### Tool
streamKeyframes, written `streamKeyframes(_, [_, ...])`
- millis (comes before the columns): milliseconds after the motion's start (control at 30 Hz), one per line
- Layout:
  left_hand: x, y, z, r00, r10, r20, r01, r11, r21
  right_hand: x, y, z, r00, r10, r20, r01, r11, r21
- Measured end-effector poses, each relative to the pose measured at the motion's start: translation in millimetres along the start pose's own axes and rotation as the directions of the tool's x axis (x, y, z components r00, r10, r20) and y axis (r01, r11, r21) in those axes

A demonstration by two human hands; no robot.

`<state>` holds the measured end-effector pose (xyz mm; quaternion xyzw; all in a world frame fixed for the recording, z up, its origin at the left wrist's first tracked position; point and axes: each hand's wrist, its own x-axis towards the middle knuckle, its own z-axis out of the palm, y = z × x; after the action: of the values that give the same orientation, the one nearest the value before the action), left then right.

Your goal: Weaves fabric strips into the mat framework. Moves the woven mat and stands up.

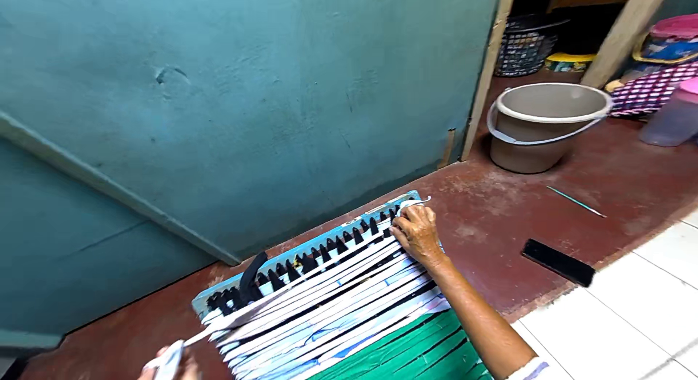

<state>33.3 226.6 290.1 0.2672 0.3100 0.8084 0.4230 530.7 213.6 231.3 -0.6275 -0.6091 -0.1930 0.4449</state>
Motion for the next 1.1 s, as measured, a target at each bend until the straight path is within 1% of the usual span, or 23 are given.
streamKeyframes(33, [-0.9, -9.7, -3.1, 0.998, 0.042, -0.056, -0.036, 0.995, 0.093, 0.0, -0.7, -0.1, 1.0, 0.009, 0.012, -0.009, 1.0, 0.007])
streamKeyframes(100, [-12.4, -21.1, 1.6, 0.99, 0.12, -0.075, -0.093, 0.952, 0.291, -0.4, -0.9, -2.8, 0.999, 0.028, 0.035, -0.029, 1.0, 0.013])
streamKeyframes(133, [-17.9, -22.7, 7.2, 0.988, 0.119, -0.099, -0.071, 0.915, 0.397, -0.5, -1.4, -4.0, 0.999, 0.037, 0.04, -0.038, 0.999, 0.012])
streamKeyframes(200, [-21.1, -20.9, 15.0, 0.977, 0.089, -0.195, 0.034, 0.835, 0.55, 0.4, -6.2, -5.4, 0.998, 0.049, 0.042, -0.05, 0.999, 0.016])
streamKeyframes(267, [-12.6, -19.4, 11.1, 0.968, 0.065, -0.241, 0.093, 0.801, 0.591, 0.7, -13.3, -6.6, 0.996, 0.073, 0.046, -0.073, 0.997, 0.018])
streamKeyframes(400, [8.1, -12.0, 0.9, 0.977, 0.094, -0.192, 0.062, 0.736, 0.674, 3.1, -21.5, -6.7, 0.991, 0.119, 0.057, -0.119, 0.993, 0.0])
streamKeyframes(533, [32.2, -1.5, 7.2, 0.967, 0.075, -0.243, 0.113, 0.731, 0.673, 4.2, -21.7, -2.8, 0.988, 0.135, 0.069, -0.132, 0.99, -0.042])
streamKeyframes(633, [40.0, -3.6, 10.5, 0.959, 0.038, -0.28, 0.167, 0.723, 0.671, 3.5, -22.1, -5.3, 0.989, 0.133, 0.07, -0.131, 0.991, -0.029])
streamKeyframes(700, [34.2, -5.9, 11.3, 0.966, 0.001, -0.26, 0.171, 0.751, 0.638, 3.3, -25.6, -10.6, 0.992, 0.119, 0.039, -0.119, 0.993, -0.02])
streamKeyframes(767, [22.7, -7.6, 11.2, 0.977, -0.031, -0.213, 0.151, 0.802, 0.578, 6.0, -40.3, -17.1, 0.996, 0.089, -0.018, -0.089, 0.996, 0.02])
streamKeyframes(833, [9.3, -6.9, 12.1, 0.984, -0.058, -0.168, 0.138, 0.849, 0.511, 9.0, -66.7, -18.8, 1.0, 0.009, -0.028, -0.005, 0.993, 0.12])
streamKeyframes(900, [-2.4, -5.8, 14.4, 0.99, -0.066, -0.124, 0.113, 0.902, 0.417, 6.8, -101.1, -9.1, 0.992, -0.118, 0.032, 0.105, 0.955, 0.278])
streamKeyframes(933, [-7.6, -5.8, 16.4, 0.993, -0.071, -0.099, 0.103, 0.926, 0.364, 4.8, -120.9, -1.2, 0.978, -0.198, 0.064, 0.161, 0.915, 0.369])
streamKeyframes(1000, [-16.7, -6.3, 21.0, 0.994, -0.097, -0.046, 0.106, 0.955, 0.275, 0.6, -162.9, 17.0, 0.926, -0.367, 0.093, 0.265, 0.804, 0.532])
streamKeyframes(1033, [-20.9, -6.7, 24.2, 0.993, -0.113, -0.04, 0.119, 0.964, 0.237, -1.4, -183.1, 26.0, 0.895, -0.438, 0.087, 0.311, 0.752, 0.581])
streamKeyframes(1100, [-27.1, -5.4, 30.8, 0.986, -0.154, -0.057, 0.161, 0.973, 0.165, -3.9, -216.5, 43.4, 0.848, -0.527, 0.053, 0.39, 0.689, 0.611])
